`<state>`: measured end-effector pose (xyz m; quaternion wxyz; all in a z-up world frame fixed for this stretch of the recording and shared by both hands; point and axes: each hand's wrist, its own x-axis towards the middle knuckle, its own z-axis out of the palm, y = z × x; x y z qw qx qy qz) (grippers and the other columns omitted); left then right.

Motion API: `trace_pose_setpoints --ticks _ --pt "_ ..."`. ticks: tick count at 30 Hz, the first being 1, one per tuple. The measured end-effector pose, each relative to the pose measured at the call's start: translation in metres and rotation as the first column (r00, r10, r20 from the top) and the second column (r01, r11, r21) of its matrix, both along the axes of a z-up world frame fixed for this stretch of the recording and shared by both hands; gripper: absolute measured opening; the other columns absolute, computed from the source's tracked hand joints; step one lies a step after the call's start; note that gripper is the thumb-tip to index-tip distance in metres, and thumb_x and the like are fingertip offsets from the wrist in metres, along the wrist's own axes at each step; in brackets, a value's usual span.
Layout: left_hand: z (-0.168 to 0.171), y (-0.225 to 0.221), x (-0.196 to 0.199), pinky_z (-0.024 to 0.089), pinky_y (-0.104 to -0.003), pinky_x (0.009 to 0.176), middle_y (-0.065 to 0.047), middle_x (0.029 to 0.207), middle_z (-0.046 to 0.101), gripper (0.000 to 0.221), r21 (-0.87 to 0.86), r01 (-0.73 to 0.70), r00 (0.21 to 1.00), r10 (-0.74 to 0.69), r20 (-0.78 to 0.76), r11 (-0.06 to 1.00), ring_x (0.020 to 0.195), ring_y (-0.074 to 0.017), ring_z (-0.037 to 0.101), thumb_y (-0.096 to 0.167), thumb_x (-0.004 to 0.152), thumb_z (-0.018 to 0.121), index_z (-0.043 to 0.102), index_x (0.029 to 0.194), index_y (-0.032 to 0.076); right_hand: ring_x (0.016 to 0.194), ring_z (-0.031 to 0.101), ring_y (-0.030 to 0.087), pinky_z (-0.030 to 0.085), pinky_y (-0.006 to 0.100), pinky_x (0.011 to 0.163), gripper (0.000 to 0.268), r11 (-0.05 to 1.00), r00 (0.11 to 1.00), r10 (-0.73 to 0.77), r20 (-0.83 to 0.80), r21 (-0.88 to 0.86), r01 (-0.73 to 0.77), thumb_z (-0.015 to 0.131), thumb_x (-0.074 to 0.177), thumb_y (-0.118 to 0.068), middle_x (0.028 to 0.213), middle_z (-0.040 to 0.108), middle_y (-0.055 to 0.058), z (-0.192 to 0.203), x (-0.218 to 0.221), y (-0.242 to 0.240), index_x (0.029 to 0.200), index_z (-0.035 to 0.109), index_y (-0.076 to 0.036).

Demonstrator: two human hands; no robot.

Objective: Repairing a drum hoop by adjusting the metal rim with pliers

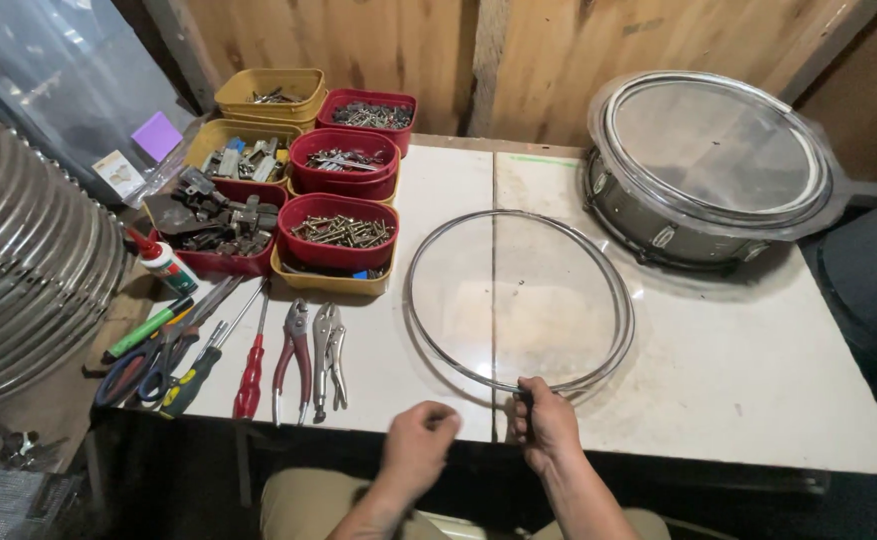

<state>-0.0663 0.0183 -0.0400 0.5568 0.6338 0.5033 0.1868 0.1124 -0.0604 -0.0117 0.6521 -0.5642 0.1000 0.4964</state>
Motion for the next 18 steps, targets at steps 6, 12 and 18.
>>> trace_pose_setpoints --ticks 6,12,18 --pt "0.061 0.037 -0.074 0.058 -0.028 0.081 0.001 0.085 0.083 0.023 0.132 -0.215 0.949 0.238 -0.205 0.968 0.080 -0.0128 0.077 0.037 0.083 0.073 0.082 0.098 0.022 0.037 0.030 0.012 0.014 0.027 0.034 0.028 0.999 0.998 -0.025 0.060 -0.036 0.027 0.060 0.092 -0.028 0.055 0.038 -0.001 0.005 -0.002 0.001 0.071 0.044 -0.018" --pt "0.032 0.089 -0.130 0.053 -0.055 0.090 -0.020 0.118 0.067 0.040 0.690 0.106 0.852 0.292 -0.434 0.716 0.106 -0.0422 0.064 0.022 0.091 0.059 0.067 0.125 0.004 0.038 0.028 0.013 0.013 0.029 0.036 0.029 0.997 0.996 -0.054 0.074 -0.052 0.058 0.060 0.093 -0.025 0.055 0.037 0.001 0.021 -0.008 0.001 0.071 0.043 -0.015" --pt "0.049 0.103 -0.124 0.050 -0.060 0.091 -0.030 0.110 0.062 0.044 0.530 0.190 0.731 0.242 -0.638 0.826 0.103 -0.0498 0.062 0.023 0.089 0.059 0.059 0.126 0.000 0.038 0.029 0.013 0.013 0.028 0.035 0.030 0.999 0.997 -0.041 0.060 -0.024 0.043 0.059 0.093 -0.026 0.054 0.036 0.000 0.018 -0.007 -0.001 0.072 0.040 -0.017"
